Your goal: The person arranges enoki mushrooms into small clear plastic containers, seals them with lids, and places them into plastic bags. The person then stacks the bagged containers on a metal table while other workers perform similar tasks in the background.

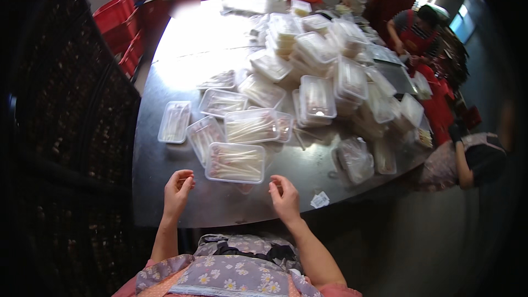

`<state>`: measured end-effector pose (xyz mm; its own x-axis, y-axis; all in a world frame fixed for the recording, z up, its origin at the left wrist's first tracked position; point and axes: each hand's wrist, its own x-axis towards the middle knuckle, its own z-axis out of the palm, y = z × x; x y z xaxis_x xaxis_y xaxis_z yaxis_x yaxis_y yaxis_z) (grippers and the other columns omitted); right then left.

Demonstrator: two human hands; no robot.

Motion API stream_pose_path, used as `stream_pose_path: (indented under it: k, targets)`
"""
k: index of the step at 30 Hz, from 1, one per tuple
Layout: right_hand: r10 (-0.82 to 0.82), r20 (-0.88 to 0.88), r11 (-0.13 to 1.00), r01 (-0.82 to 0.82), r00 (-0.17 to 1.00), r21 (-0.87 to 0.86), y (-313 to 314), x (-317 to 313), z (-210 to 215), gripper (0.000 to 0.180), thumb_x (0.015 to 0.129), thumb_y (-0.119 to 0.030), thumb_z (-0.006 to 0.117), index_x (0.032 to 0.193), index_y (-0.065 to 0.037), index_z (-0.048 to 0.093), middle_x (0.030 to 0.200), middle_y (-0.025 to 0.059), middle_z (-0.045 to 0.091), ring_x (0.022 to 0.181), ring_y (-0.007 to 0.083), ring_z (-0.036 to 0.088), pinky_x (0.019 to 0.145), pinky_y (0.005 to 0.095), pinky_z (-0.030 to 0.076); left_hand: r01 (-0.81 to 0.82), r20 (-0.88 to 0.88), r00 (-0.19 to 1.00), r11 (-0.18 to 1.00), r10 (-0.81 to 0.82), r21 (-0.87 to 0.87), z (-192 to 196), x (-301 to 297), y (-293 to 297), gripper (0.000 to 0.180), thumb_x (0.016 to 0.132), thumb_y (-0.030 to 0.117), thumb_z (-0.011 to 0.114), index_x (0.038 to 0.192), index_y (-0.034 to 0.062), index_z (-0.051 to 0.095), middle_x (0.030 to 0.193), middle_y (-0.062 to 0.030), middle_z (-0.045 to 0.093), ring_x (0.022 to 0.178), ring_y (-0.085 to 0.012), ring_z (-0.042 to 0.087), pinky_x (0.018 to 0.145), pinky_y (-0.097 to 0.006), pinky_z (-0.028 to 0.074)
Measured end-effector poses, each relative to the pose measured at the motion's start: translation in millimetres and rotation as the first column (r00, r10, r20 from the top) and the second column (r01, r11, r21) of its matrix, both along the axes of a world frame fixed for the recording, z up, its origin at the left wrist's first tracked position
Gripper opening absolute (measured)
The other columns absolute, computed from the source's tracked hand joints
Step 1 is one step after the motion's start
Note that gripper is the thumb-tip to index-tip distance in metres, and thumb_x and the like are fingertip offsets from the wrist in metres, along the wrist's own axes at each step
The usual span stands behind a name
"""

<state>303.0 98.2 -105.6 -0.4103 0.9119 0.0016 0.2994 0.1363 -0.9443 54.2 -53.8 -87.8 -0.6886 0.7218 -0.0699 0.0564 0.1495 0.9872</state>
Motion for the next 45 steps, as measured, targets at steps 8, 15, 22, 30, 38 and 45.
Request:
stream_pose_path:
  k: [8,15,22,30,38,45]
  targets:
    - [0.103,-0.101,0.889,-0.137,0.990,-0.437,42,-33,-29,0.026,0.091,-0.018,0.062,0.107,0.001,0.057,0.086,0.0091,0.064,0.064,0.0133,0.061,0.052,0.0260,0.051,-0.049,0.151,0.986,0.987,0.073,-0.156,-31,15,31,0.036,0.092,0.015,0.060,0.123,-0.0020,0.053,0.101,-0.0073,0.061,0.085,-0.0126,0.061,0.070,-0.025,0.052]
    - [0.115,-0.121,0.890,-0.157,0.986,-0.429,36,-15,-17,0.012,0.089,-0.007,0.060,0.092,0.000,0.050,0.078,0.0057,0.057,0.060,0.0130,0.060,0.050,0.0262,0.053,-0.092,0.160,0.983,0.996,0.094,-0.015,-44,43,41,0.034,0.087,0.003,0.063,0.118,-0.0035,0.055,0.104,-0.0072,0.063,0.086,-0.0117,0.063,0.076,-0.024,0.052]
    - [0.101,-0.156,0.843,-0.167,0.983,-0.511,27,45,-4,0.015,0.090,-0.004,0.059,0.096,0.000,0.045,0.095,0.0074,0.053,0.075,0.0138,0.060,0.058,0.0285,0.057,0.003,0.257,0.966,0.999,-0.017,0.054,-23,92,38,0.033,0.087,-0.001,0.062,0.119,-0.0045,0.053,0.108,-0.0049,0.055,0.090,-0.0106,0.062,0.078,-0.023,0.051]
    - [0.061,-0.138,0.847,-0.124,0.989,-0.517,21,82,7,0.014,0.090,-0.003,0.058,0.096,-0.002,0.045,0.091,0.0032,0.054,0.077,0.0079,0.056,0.067,0.0232,0.052,0.128,0.281,0.952,0.992,-0.123,-0.002,-20,112,49,0.032,0.086,0.004,0.065,0.115,-0.0028,0.056,0.107,-0.0074,0.052,0.083,-0.0116,0.062,0.074,-0.023,0.051]
    - [-0.131,-0.073,0.783,0.058,0.989,-0.620,15,112,-9,0.012,0.090,-0.007,0.059,0.092,-0.005,0.048,0.085,0.0019,0.052,0.073,0.0080,0.053,0.060,0.0238,0.049,0.036,0.154,0.988,0.999,-0.032,-0.022,-11,90,57,0.029,0.086,0.004,0.065,0.113,0.0001,0.058,0.104,-0.0071,0.052,0.082,-0.0117,0.061,0.072,-0.024,0.051]
    - [-0.143,-0.110,0.795,0.048,0.984,-0.604,25,126,0,0.017,0.091,-0.010,0.056,0.103,-0.002,0.046,0.097,0.0096,0.059,0.085,0.0187,0.064,0.070,0.0360,0.059,-0.437,-0.259,0.881,0.891,0.397,-0.121,-69,0,56,0.024,0.085,0.014,0.067,0.102,-0.0010,0.059,0.090,-0.0077,0.053,0.074,-0.0143,0.057,0.066,-0.028,0.048]
